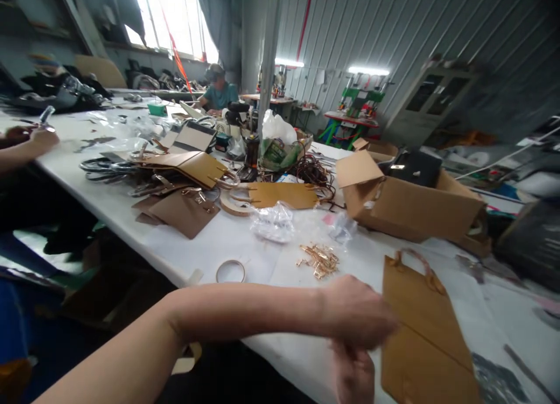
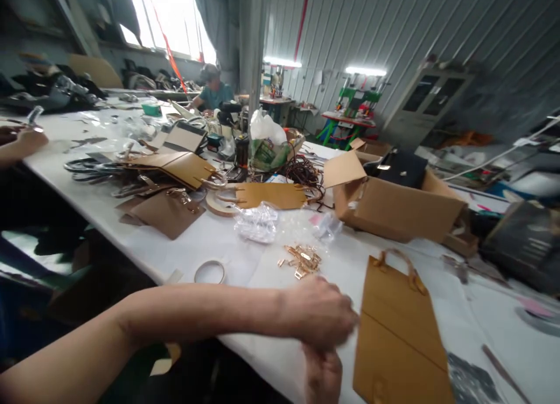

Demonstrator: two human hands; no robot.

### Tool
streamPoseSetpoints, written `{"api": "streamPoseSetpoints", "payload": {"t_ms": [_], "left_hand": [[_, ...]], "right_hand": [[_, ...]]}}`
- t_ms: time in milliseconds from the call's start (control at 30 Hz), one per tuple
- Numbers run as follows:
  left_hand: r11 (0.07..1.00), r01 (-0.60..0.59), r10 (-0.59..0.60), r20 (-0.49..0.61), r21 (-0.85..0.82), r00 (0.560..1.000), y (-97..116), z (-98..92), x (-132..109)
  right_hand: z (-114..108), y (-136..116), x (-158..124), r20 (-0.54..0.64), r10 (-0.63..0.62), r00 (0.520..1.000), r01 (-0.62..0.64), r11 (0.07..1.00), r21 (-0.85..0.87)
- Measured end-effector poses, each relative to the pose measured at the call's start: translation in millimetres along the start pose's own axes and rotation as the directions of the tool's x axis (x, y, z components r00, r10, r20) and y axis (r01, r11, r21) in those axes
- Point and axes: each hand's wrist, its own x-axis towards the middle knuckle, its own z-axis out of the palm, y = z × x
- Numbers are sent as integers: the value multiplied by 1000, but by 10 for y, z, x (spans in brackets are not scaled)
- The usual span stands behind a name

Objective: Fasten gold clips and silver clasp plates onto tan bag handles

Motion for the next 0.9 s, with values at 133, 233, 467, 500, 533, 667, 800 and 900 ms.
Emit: {"api": "streamPoseSetpoints", "payload": {"t_ms": [133,233,467,500,533,667,800,900], "left_hand": [[809,575,-578,9,-119,816,-943,30,-74],[803,567,-581,-27,-186,814,-1160,364,-38],[921,278,-336,-196,-274,921,-835,953,26],[928,248,-306,-190,-277,933,-839,964,-43],[937,216,-272,-185,-275,944,-861,964,-134],[973,82,-123,-187,-216,975,-1047,947,-608],[985,25,-59,-200,-170,978,-1173,972,-1004],[987,6,-52,-285,-160,957,-1204,945,-1115]], "right_hand": [[-7,92,82,5,63,998,-64,996,56],[19,161,129,-31,62,998,-59,994,89],[35,75,89,12,-18,1000,17,995,95],[31,60,79,13,-11,1000,10,996,89],[27,49,70,9,-4,1000,3,996,86],[27,17,51,13,36,999,-37,996,85],[42,-42,34,17,59,998,-61,993,103],[49,-78,19,15,59,998,-60,989,136]]}}
